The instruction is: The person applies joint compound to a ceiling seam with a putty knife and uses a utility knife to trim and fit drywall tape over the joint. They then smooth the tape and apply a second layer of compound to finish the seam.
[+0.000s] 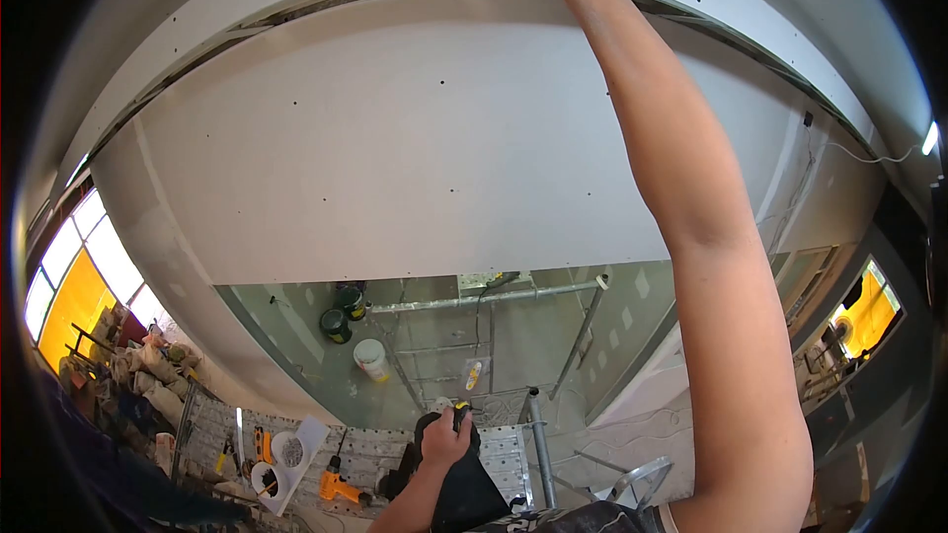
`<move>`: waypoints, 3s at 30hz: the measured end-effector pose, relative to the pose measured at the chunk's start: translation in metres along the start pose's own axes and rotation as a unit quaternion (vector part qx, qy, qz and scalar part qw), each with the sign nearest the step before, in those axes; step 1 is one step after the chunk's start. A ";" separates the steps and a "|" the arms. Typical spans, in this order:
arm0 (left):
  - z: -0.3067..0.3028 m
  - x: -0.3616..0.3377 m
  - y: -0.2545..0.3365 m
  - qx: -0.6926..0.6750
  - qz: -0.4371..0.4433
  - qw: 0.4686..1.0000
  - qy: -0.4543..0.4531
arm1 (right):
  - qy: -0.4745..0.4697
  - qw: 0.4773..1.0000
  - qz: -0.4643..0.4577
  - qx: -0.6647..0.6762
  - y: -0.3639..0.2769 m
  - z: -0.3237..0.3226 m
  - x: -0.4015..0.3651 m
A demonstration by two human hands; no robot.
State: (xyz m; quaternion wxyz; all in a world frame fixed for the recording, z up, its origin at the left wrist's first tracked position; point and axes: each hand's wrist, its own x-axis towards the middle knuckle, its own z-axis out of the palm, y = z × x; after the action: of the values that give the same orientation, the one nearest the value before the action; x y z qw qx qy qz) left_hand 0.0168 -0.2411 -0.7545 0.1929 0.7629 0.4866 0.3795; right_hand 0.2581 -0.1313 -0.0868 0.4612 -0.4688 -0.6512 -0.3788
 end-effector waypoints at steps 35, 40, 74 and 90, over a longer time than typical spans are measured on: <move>0.002 -0.004 -0.018 -0.058 -0.007 0.998 0.009 | 0.002 0.998 0.048 0.046 0.002 0.000 0.001; 0.005 -0.005 -0.019 -0.064 0.000 0.998 0.014 | -0.006 0.999 0.036 0.038 -0.001 -0.001 0.001; 0.001 -0.011 -0.003 -0.041 -0.033 0.998 -0.019 | -0.024 0.999 -0.021 0.000 -0.006 -0.005 -0.018; 0.002 -0.001 -0.019 -0.064 -0.018 0.998 -0.022 | -0.087 0.995 0.038 0.019 0.013 -0.020 -0.024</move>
State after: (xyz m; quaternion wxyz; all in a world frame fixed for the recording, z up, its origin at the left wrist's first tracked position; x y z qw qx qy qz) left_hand 0.0068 -0.2333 -0.7689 0.2592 0.7478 0.4709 0.3897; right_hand 0.2790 -0.1530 -0.1034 0.4253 -0.5158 -0.6776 -0.3064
